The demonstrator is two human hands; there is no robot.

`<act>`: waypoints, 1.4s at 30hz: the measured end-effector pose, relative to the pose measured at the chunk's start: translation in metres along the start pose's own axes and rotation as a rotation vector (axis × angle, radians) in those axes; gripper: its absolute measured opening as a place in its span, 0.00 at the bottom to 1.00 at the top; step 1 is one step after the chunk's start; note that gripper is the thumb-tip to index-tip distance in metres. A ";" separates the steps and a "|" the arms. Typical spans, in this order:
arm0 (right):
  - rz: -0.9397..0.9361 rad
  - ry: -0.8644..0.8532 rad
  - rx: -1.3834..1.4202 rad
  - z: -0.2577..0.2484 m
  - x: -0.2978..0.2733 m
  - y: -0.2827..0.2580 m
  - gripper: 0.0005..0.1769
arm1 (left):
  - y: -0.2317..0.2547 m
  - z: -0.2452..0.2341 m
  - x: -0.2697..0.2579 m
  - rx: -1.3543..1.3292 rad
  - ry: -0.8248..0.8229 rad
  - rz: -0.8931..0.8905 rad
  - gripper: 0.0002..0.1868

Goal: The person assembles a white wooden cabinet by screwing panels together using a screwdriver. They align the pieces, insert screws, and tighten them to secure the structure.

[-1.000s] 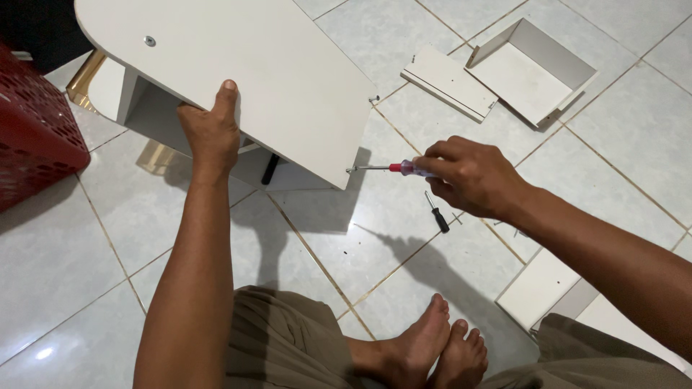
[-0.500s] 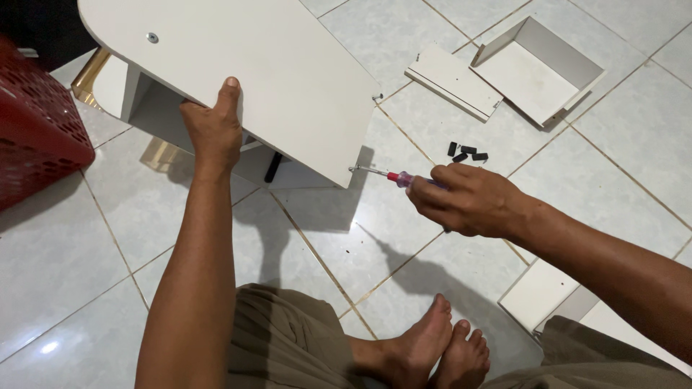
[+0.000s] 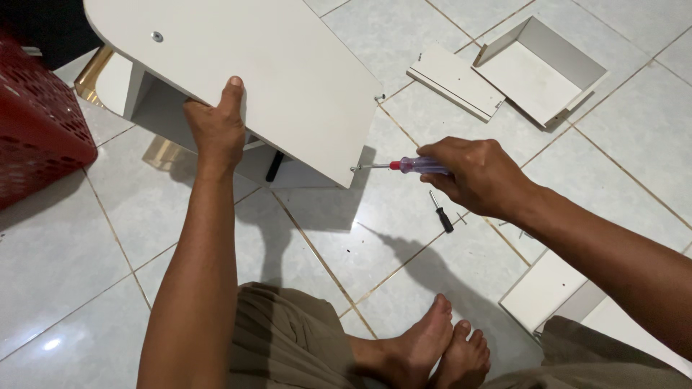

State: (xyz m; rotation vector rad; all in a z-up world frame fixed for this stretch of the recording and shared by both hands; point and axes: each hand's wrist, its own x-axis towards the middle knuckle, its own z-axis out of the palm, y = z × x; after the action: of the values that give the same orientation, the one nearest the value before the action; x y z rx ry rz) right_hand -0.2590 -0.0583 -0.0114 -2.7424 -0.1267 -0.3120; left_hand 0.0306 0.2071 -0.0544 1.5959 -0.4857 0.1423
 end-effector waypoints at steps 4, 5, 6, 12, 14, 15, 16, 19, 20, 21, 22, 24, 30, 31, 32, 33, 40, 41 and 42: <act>-0.007 -0.026 0.057 0.002 0.000 0.000 0.15 | -0.002 0.002 0.000 -0.055 -0.013 0.011 0.16; -0.141 -0.025 -0.062 0.002 -0.002 0.001 0.15 | -0.003 0.003 0.000 -0.069 -0.018 -0.005 0.16; -0.279 -0.025 -0.180 0.003 -0.002 0.001 0.16 | -0.003 0.002 0.000 -0.052 -0.016 0.000 0.17; -0.072 0.119 -0.028 0.006 -0.005 -0.006 0.16 | -0.008 0.003 0.000 -0.080 -0.006 0.002 0.17; 0.200 0.076 0.050 0.005 -0.001 -0.007 0.15 | -0.007 0.005 0.000 -0.113 -0.001 0.021 0.16; 0.326 -0.002 0.044 0.003 0.000 -0.006 0.13 | -0.007 0.006 0.000 -0.123 -0.003 0.023 0.16; 0.451 -0.078 0.038 0.002 0.002 -0.004 0.13 | -0.006 0.006 0.000 -0.134 -0.005 0.027 0.16; -0.102 0.060 0.083 -0.002 0.001 0.001 0.21 | -0.007 0.004 -0.001 -0.042 0.002 -0.057 0.19; -0.218 0.045 -0.018 -0.001 0.001 0.003 0.17 | -0.007 0.003 -0.001 0.012 0.005 -0.101 0.21; -0.335 0.029 -0.119 0.000 0.000 0.004 0.14 | -0.008 0.002 -0.001 -0.001 0.011 -0.069 0.20; -0.450 0.016 -0.223 0.000 0.000 0.005 0.11 | -0.008 0.002 0.001 -0.016 0.016 -0.033 0.19; -0.278 -0.036 -0.170 0.002 0.001 0.004 0.10 | -0.009 0.002 0.004 -0.047 0.025 -0.013 0.17; -0.032 -0.089 -0.090 -0.003 0.011 0.001 0.11 | -0.007 0.002 0.007 -0.131 0.043 -0.051 0.16; -0.058 -0.127 -0.118 -0.004 0.012 0.001 0.12 | -0.008 0.002 0.005 -0.123 0.037 -0.023 0.17; -0.106 -0.159 -0.204 -0.006 0.014 0.002 0.11 | -0.009 0.002 0.005 -0.114 0.034 0.006 0.17; -0.154 -0.190 -0.291 -0.007 0.015 0.003 0.10 | -0.012 0.004 0.006 -0.116 0.075 -0.037 0.17; -0.635 -0.097 -0.569 -0.016 0.023 0.005 0.19 | -0.031 0.008 0.011 -0.079 0.212 -0.157 0.20; -0.531 -0.082 -0.468 -0.016 0.025 0.002 0.18 | -0.032 0.007 0.013 -0.089 0.234 -0.224 0.21; -0.436 -0.067 -0.366 -0.015 0.030 -0.002 0.17 | -0.033 0.005 0.013 -0.097 0.236 -0.189 0.20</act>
State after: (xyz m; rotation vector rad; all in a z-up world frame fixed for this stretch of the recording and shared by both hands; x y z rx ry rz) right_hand -0.2335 -0.0604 0.0102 -3.0660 -0.7604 -0.3912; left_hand 0.0538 0.1995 -0.0803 1.4983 -0.1556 0.1593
